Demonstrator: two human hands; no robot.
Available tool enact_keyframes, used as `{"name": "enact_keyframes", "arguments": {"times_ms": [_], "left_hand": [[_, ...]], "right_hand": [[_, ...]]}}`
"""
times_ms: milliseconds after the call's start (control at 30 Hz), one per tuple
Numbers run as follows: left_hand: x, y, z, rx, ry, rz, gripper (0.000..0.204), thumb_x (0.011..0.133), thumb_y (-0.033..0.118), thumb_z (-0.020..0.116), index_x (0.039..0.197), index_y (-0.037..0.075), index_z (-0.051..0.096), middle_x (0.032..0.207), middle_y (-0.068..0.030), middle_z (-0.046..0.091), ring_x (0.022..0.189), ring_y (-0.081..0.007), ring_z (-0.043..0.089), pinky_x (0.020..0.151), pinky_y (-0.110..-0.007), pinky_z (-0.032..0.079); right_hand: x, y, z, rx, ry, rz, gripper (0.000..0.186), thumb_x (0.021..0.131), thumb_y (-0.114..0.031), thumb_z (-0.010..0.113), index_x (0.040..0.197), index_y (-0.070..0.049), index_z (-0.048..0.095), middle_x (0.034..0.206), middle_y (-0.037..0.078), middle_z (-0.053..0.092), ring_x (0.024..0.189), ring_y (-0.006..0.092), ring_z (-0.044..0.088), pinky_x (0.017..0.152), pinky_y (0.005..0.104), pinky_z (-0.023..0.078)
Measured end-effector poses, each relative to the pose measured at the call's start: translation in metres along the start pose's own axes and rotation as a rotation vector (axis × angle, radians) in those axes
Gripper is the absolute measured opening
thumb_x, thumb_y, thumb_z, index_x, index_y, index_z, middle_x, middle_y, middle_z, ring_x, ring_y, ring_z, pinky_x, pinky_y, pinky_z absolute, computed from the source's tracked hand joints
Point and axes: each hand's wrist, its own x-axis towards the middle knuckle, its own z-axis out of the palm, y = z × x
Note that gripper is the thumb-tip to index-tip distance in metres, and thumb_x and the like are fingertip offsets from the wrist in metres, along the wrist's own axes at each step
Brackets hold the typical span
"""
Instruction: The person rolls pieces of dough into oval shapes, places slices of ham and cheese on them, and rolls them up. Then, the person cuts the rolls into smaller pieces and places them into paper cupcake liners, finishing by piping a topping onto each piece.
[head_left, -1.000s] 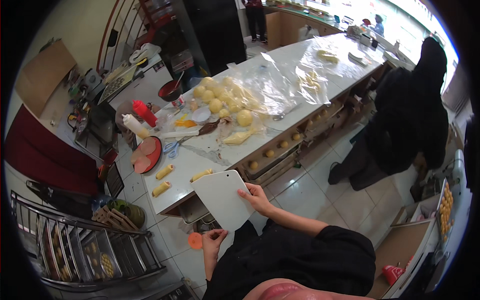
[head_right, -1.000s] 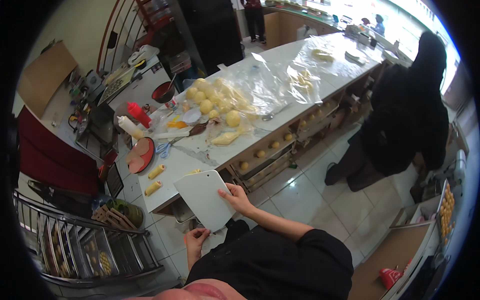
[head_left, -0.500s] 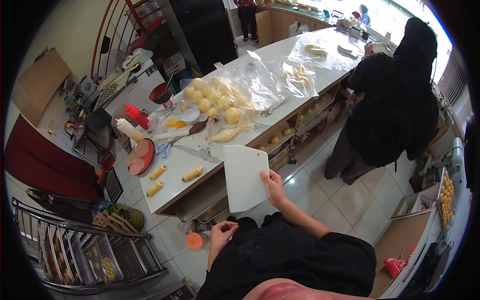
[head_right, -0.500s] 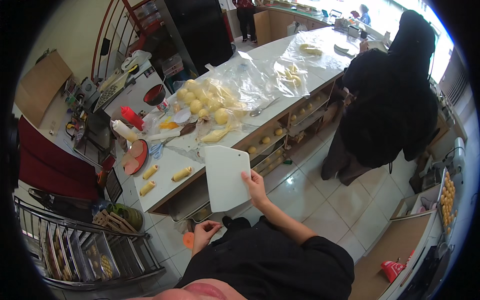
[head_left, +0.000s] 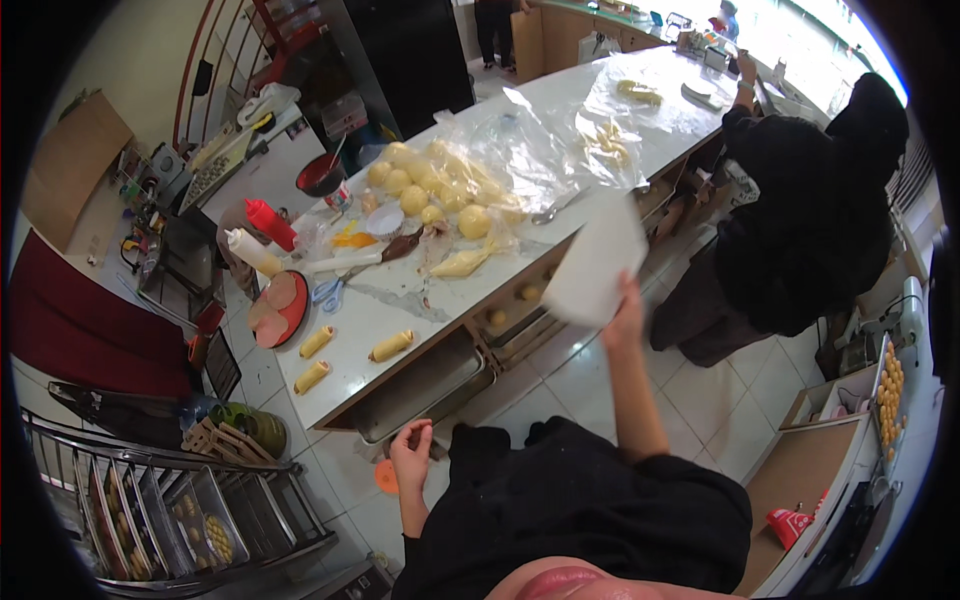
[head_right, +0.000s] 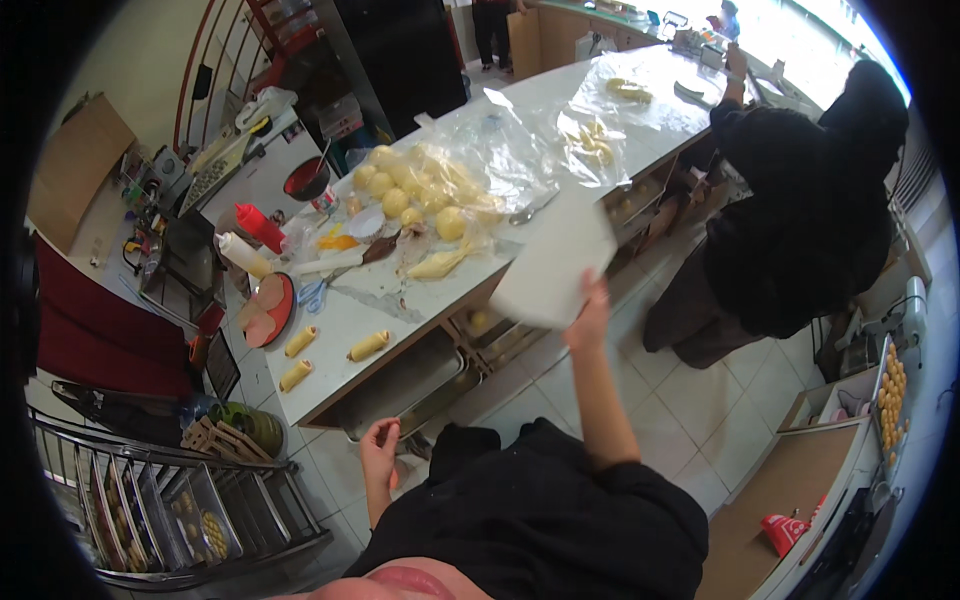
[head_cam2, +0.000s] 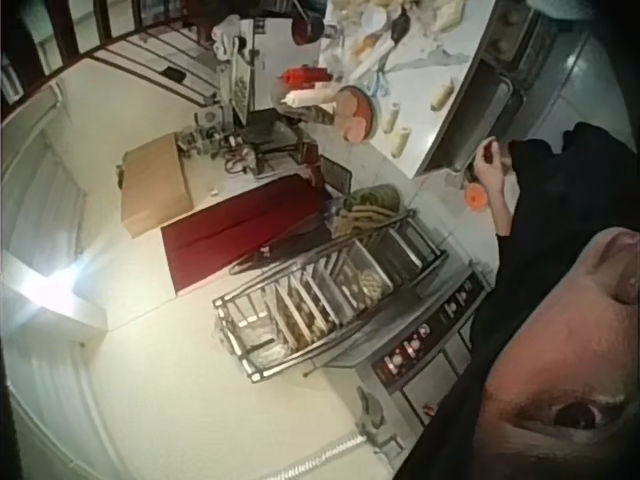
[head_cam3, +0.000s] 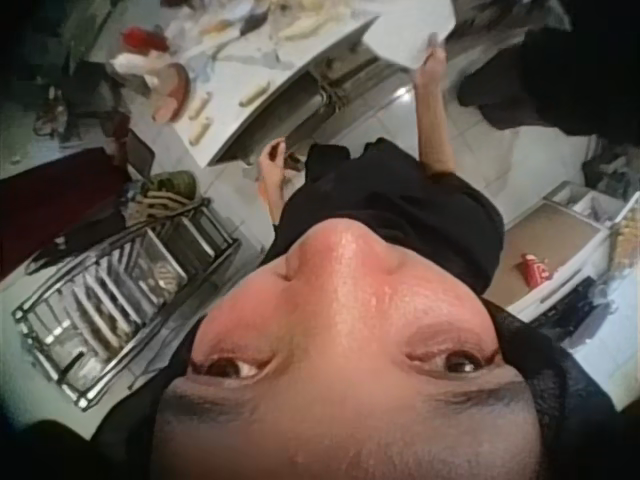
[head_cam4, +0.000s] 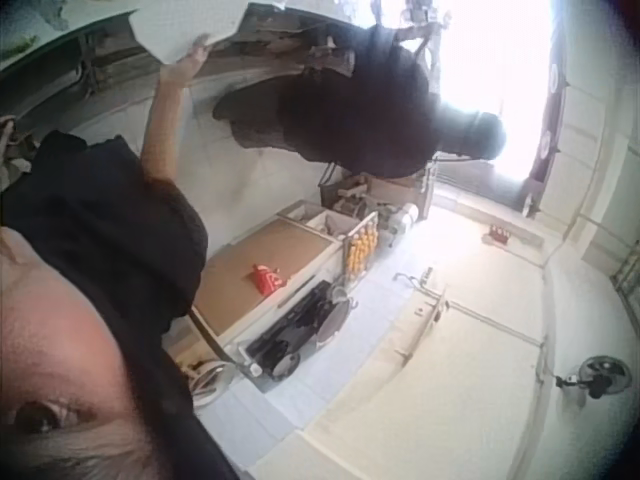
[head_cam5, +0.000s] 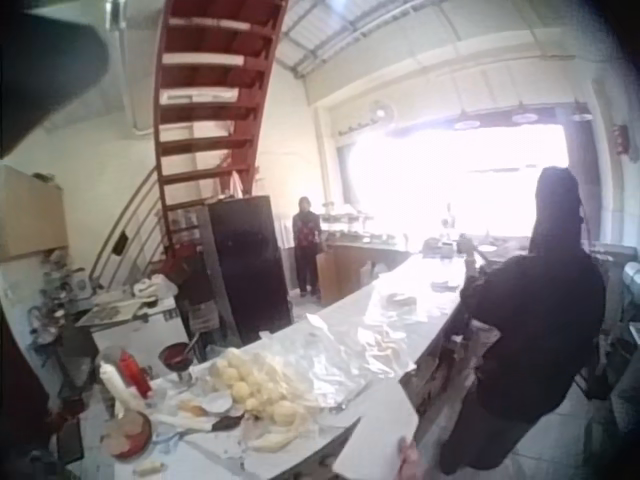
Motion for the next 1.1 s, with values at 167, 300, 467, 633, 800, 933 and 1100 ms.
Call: {"name": "enact_keyframes", "arguments": {"times_ms": [167,300,467,633,800,933,1100], "left_hand": [[0.044,-0.018,-0.042,-0.039,0.107,0.034,0.019,0.084,0.008,0.061,0.101,0.002,0.06,0.09,-0.0019,0.06,0.076,-0.0065,0.055,0.069,-0.02,0.045],[0.092,-0.021,-0.087,0.006,0.159,0.056,0.027,0.082,0.005,0.061,0.109,0.003,0.057,0.1,-0.0039,0.058,0.081,-0.0072,0.055,0.074,-0.021,0.046],[0.159,-0.014,-0.119,0.349,0.129,0.312,0.047,0.072,0.007,0.067,0.117,0.006,0.054,0.113,-0.0119,0.055,0.101,-0.0258,0.054,0.088,-0.035,0.043],[0.211,-0.023,-0.113,0.456,-0.181,0.45,0.063,0.065,0.009,0.071,0.123,0.011,0.049,0.128,-0.0119,0.046,0.116,-0.0305,0.044,0.098,-0.037,0.036],[0.226,-0.03,-0.114,0.507,-0.329,0.439,0.074,0.058,0.012,0.077,0.126,0.014,0.048,0.129,-0.0089,0.045,0.115,-0.0293,0.043,0.098,-0.037,0.037],[0.229,-0.021,-0.102,0.409,-0.384,0.453,0.067,0.059,0.013,0.076,0.121,0.012,0.052,0.12,-0.0097,0.053,0.107,-0.0293,0.049,0.093,-0.037,0.04],[0.227,-0.031,-0.081,0.358,-0.313,0.385,0.038,0.062,0.009,0.074,0.098,0.005,0.066,0.085,-0.0085,0.065,0.076,-0.021,0.06,0.07,-0.031,0.048]], "right_hand": [[0.021,-0.044,0.011,-0.131,-0.036,-0.316,0.04,0.087,-0.019,0.054,0.122,-0.002,0.042,0.115,0.009,0.053,0.103,0.0209,0.055,0.089,0.0354,0.045],[0.001,-0.002,0.026,-0.03,-0.081,0.011,0.039,0.086,-0.019,0.057,0.119,-0.002,0.045,0.11,0.009,0.056,0.101,0.0198,0.056,0.088,0.0338,0.046],[-0.008,0.093,0.095,-0.506,-0.108,0.139,0.04,0.082,-0.013,0.062,0.117,-0.001,0.048,0.101,0.007,0.06,0.088,0.0181,0.06,0.075,0.0291,0.049],[-0.035,0.145,0.151,-1.02,-0.282,0.111,0.039,0.081,-0.009,0.062,0.116,0.001,0.047,0.099,0.008,0.06,0.085,0.0153,0.058,0.074,0.0277,0.047],[-0.073,0.203,0.182,-1.474,-0.466,0.017,0.046,0.08,-0.008,0.062,0.12,0.003,0.043,0.099,0.015,0.061,0.091,0.0232,0.06,0.078,0.0318,0.047],[-0.091,0.227,0.193,-1.563,-0.505,0.05,0.048,0.078,-0.006,0.06,0.12,0.002,0.04,0.094,0.025,0.06,0.091,0.04,0.058,0.075,0.0386,0.046],[-0.101,0.239,0.191,-1.716,-0.573,0.001,0.048,0.077,-0.003,0.056,0.12,0.001,0.035,0.073,0.027,0.058,0.071,0.0463,0.056,0.063,0.0514,0.042]]}}
